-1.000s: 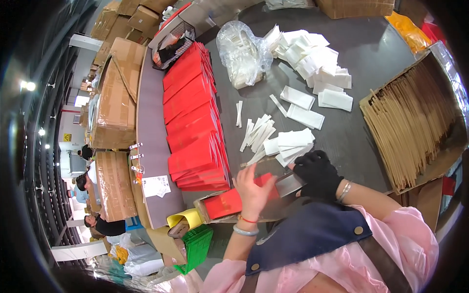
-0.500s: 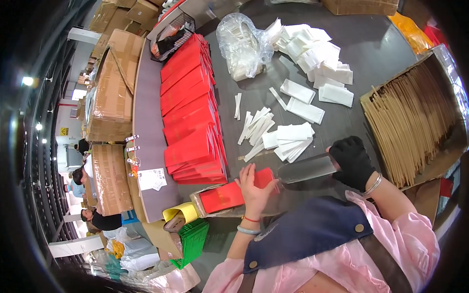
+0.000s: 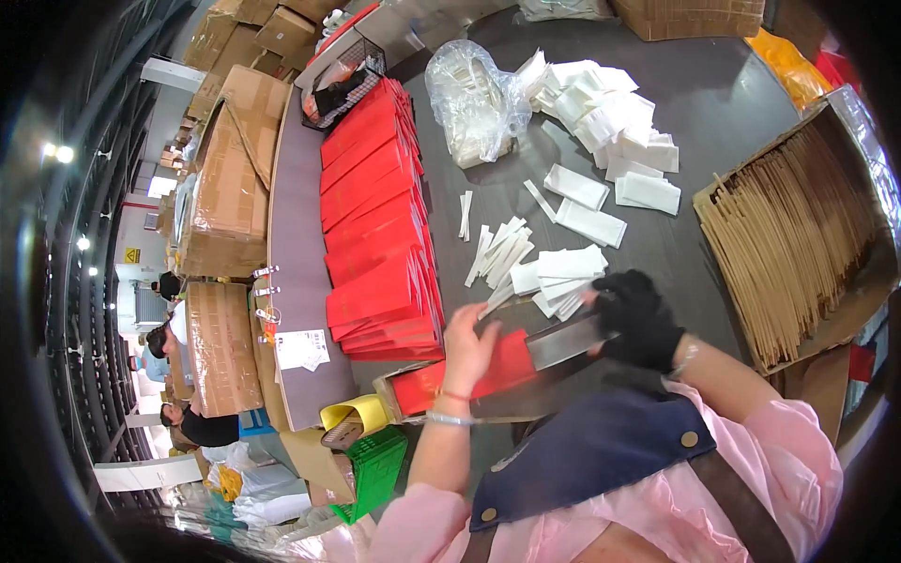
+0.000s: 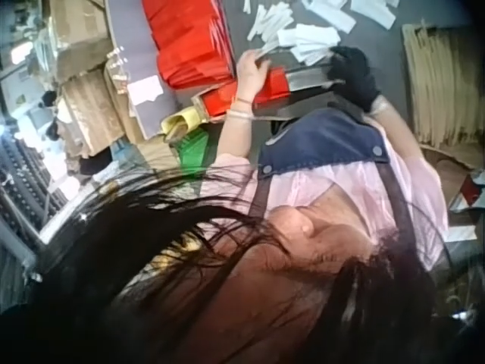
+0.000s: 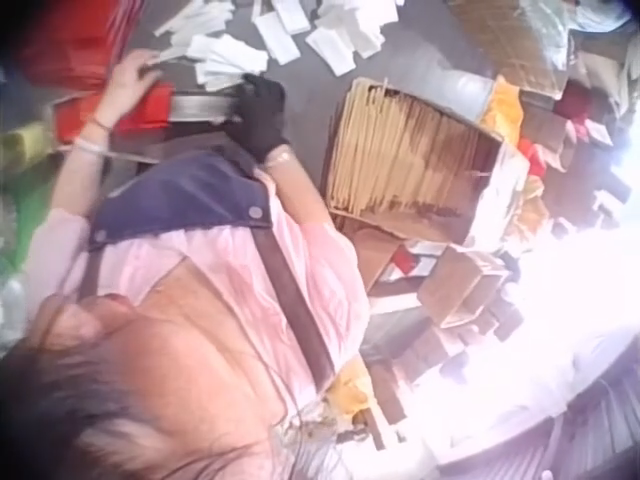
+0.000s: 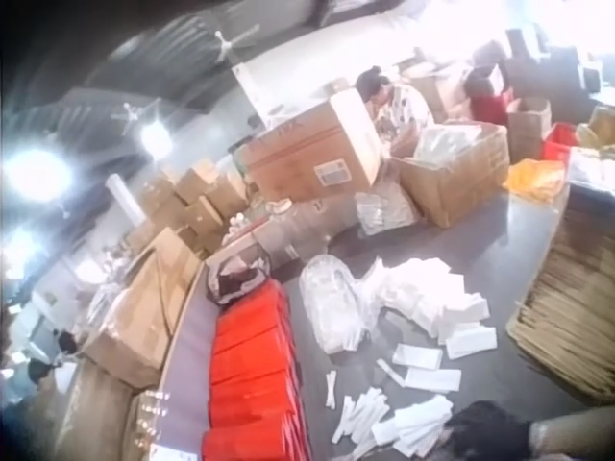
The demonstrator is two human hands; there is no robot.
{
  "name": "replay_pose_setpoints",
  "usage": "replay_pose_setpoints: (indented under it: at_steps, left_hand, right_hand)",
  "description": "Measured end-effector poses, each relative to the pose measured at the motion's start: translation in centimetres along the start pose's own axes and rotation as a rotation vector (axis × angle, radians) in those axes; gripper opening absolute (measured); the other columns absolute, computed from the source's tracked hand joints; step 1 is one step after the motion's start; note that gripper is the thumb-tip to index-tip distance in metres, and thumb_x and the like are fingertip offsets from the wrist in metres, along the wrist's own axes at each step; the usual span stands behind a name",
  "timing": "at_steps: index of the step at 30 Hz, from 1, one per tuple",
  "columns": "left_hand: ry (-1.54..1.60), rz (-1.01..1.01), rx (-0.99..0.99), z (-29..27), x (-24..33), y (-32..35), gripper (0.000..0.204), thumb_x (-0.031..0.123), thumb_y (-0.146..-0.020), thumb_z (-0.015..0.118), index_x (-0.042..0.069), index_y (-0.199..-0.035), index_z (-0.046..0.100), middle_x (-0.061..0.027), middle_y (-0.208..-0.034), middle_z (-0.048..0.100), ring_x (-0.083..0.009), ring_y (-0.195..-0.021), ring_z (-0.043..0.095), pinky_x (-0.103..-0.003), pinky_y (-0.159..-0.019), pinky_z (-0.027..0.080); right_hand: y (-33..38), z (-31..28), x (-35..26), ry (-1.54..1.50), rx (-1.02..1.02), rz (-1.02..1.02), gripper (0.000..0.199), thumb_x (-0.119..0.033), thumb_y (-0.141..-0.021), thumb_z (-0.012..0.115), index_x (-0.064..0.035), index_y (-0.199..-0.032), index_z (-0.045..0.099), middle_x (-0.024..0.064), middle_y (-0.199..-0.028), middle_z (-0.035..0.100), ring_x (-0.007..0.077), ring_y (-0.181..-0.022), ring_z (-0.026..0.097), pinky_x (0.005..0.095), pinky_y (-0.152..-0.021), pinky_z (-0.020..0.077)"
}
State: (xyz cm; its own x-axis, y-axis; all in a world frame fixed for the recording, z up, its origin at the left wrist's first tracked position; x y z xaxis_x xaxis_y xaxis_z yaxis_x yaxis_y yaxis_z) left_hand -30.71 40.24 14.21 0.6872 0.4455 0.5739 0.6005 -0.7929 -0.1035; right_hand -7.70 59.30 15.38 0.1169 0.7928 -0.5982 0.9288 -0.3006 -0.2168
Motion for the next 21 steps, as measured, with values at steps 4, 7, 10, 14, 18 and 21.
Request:
replay_pose_setpoints:
  at_steps: [4, 7, 10, 14, 18, 21]
  left_hand:
    - [-0.172, 0.019, -0.069, 0.9, -3.4, -2.1, 0.017, 0.012, -0.078, 0.072, 0.003, -0.09, 0.066, -0.0144, -0.088, 0.062, -0.0336, -0.082, 0.061, -0.042, -0.072, 0.049]
    - [-0.166, 0.023, -0.126, 1.4, -2.9, -2.5, 0.011, 0.012, -0.078, 0.07, 0.005, -0.082, 0.063, -0.0125, -0.082, 0.061, -0.0333, -0.08, 0.06, -0.043, -0.07, 0.048]
    - [-0.177, 0.03, -0.136, 0.9, -1.7, -2.7, 0.009, 0.012, -0.08, 0.069, 0.006, -0.079, 0.061, -0.0117, -0.081, 0.06, -0.0339, -0.082, 0.059, -0.044, -0.07, 0.048]
    - [-0.131, 0.032, 0.028, 0.0, 0.4, -3.9, 0.009, 0.011, -0.08, 0.068, 0.005, -0.08, 0.061, -0.0114, -0.076, 0.058, -0.0326, -0.073, 0.059, -0.041, -0.064, 0.047]
    - [0.065, 0.217, -0.078, 3.5, 4.3, -7.3, 0.007, 0.008, -0.079, 0.067, 0.004, -0.08, 0.06, -0.0135, -0.089, 0.061, -0.0328, -0.09, 0.059, -0.041, -0.078, 0.047]
    - [0.0, 0.496, -0.115, 6.0, 4.5, -9.0, 0.009, 0.007, -0.077, 0.069, 0.004, -0.079, 0.061, -0.0135, -0.098, 0.061, -0.0328, -0.098, 0.058, -0.042, -0.084, 0.047]
  right_hand:
    - [4.3, -7.0, 4.3, 0.072, 0.307, 0.306, 0.054, -0.008, -0.068, 0.078, -0.0062, -0.119, 0.059, 0.0149, -0.115, 0.059, 0.0328, -0.109, 0.056, 0.039, -0.094, 0.0445]
    - [13.3, -12.4, 11.8, 0.192, 0.527, 0.699, 0.039, -0.007, -0.084, 0.067, -0.0013, -0.12, 0.057, 0.0113, -0.119, 0.062, 0.0259, -0.113, 0.057, 0.0343, -0.097, 0.0435]
    - [22.8, -15.4, 18.4, 0.244, 0.708, 0.898, 0.035, -0.012, -0.088, 0.062, -0.0005, -0.12, 0.057, 0.0136, -0.122, 0.06, 0.0264, -0.115, 0.056, 0.0341, -0.099, 0.0423]
    - [25.4, -15.4, 20.6, 0.646, 0.318, 0.992, 0.033, -0.014, -0.086, 0.053, 0.0002, -0.114, 0.059, 0.0173, -0.116, 0.059, 0.0327, -0.112, 0.054, 0.0374, -0.099, 0.0414]
    - [23.8, -14.9, 20.3, 0.694, 0.3, 0.981, 0.033, -0.014, -0.086, 0.05, 0.0022, -0.113, 0.059, 0.02, -0.116, 0.058, 0.0347, -0.113, 0.053, 0.0395, -0.099, 0.0411]
    - [24.3, -14.4, 20.8, 0.733, 0.263, 1.077, 0.036, -0.016, -0.091, 0.047, 0.0023, -0.121, 0.056, 0.0199, -0.125, 0.057, 0.0343, -0.121, 0.051, 0.0389, -0.103, 0.0388]
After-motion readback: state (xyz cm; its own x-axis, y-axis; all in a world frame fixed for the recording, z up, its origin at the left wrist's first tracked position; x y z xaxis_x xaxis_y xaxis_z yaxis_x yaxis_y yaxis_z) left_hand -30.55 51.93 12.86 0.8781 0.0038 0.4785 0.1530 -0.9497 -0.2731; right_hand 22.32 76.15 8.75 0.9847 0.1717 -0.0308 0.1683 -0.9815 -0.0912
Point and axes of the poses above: each hand's wrist, its own y-axis away from the middle knuckle, its own z-axis out of the palm, x = y × z, the point moved 2 cm from there along -y, towards the middle knuckle
